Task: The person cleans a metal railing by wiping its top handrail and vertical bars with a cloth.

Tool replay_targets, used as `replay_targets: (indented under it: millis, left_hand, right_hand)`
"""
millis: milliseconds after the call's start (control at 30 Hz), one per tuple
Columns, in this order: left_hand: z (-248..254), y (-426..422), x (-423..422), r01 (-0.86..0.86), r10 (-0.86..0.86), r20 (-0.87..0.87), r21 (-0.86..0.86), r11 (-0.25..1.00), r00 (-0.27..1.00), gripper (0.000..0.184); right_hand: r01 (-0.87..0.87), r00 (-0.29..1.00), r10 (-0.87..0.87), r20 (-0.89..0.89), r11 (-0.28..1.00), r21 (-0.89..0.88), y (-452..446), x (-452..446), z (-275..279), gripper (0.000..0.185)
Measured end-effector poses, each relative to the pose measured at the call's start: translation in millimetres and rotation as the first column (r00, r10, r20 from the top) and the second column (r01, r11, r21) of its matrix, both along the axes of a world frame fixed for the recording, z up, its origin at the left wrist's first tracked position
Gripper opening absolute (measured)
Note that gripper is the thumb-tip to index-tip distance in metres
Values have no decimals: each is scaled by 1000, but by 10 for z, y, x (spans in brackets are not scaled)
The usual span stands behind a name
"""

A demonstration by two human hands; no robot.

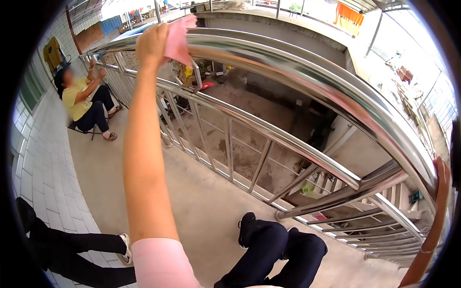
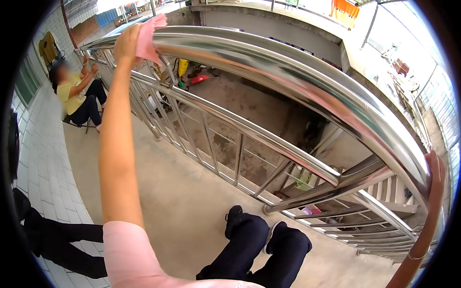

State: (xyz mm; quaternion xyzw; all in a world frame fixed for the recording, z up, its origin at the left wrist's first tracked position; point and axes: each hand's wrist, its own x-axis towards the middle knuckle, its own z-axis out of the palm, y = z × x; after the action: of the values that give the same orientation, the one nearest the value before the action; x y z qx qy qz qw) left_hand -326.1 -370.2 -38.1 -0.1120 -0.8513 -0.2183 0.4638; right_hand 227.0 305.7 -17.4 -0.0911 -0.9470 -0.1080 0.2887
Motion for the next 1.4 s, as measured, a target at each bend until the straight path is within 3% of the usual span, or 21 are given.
replay_targets:
  millis: [33,133,200,333,400,433,500,533,567,600,667,700,733,800,833,867,967,1000,1067,1200,1400]
  left_hand:
    - [-42,-117,-130,3,-3,2,3,1000,1000,48]
    - [-104,-298,-313,35,-60,-187,-133,991,981,46]
    - [-135,-287,-218,202,-203,-116,-24,979,972,44]
    - [-355,-109,-186,245,-215,-198,141,959,956,43]
    - [-519,63,-85,229,-151,-558,71,971,816,43]
    - [-600,251,106,324,-114,-612,243,914,782,42]
    - [-1055,346,-5,292,-88,-392,500,816,916,40]
    - [-1144,342,154,224,-133,-245,397,890,960,33]
    - [-1232,349,333,177,-157,-91,277,945,983,25]
    - [-1242,402,419,194,-172,-101,279,940,980,25]
    - [-1228,451,542,139,-120,-199,82,987,973,19]
    - [-1153,508,606,278,-247,-353,38,960,902,18]
    - [-1197,536,572,269,-237,-350,44,962,906,18]
    - [-1293,571,491,46,-25,-288,65,997,957,21]
    - [-1206,602,597,168,-145,-138,167,972,980,26]
    - [-1240,620,582,161,-138,-134,179,971,981,26]
    - [-1185,891,670,261,-120,-337,413,872,934,34]
    - [-1223,983,707,143,-10,-421,286,948,907,46]
    - [-1295,1000,644,-24,148,-494,249,968,857,53]
    - [-1335,977,671,-111,174,-459,162,981,871,51]
    - [-1306,985,759,-215,223,-300,59,975,927,41]
  right_hand:
    - [28,997,-43,-68,977,-211,5,-14,13,37]
    - [4,991,-59,-116,904,-427,76,-53,29,38]
    - [-20,992,-30,-122,922,-387,8,-69,4,40]
    - [-135,981,58,-187,893,-430,-121,-178,-42,42]
    - [-147,977,67,-204,902,-406,-195,-246,-72,41]
    - [-151,973,71,-219,916,-372,-253,-269,-77,41]
    - [-115,969,39,-245,945,-307,-507,-373,-18,38]
    - [-109,968,31,-249,945,-307,-556,-406,22,38]
    - [-111,975,8,-221,882,-459,-581,-428,62,38]
    - [-109,981,-11,-195,796,-595,-606,-443,92,39]
    - [-141,966,-19,-259,799,-584,-645,-445,59,42]
    - [-109,964,-49,-260,822,-558,-630,-436,56,43]
    - [-83,962,-70,-263,844,-530,-608,-460,56,44]
    - [-104,956,-45,-291,873,-477,-565,-456,24,44]
    - [-116,947,-29,-321,899,-422,-526,-430,29,43]
    - [-118,949,-19,-315,903,-413,-501,-425,38,43]
    - [45,975,-141,-174,883,-467,-323,-333,116,47]
    - [49,975,-143,-171,886,-460,-287,-318,98,47]
    - [-11,940,-138,-311,902,-432,-237,-280,42,46]
    - [43,966,-148,-211,901,-431,-185,-201,93,41]
    - [-32,983,16,-183,996,-85,-124,-182,43,33]
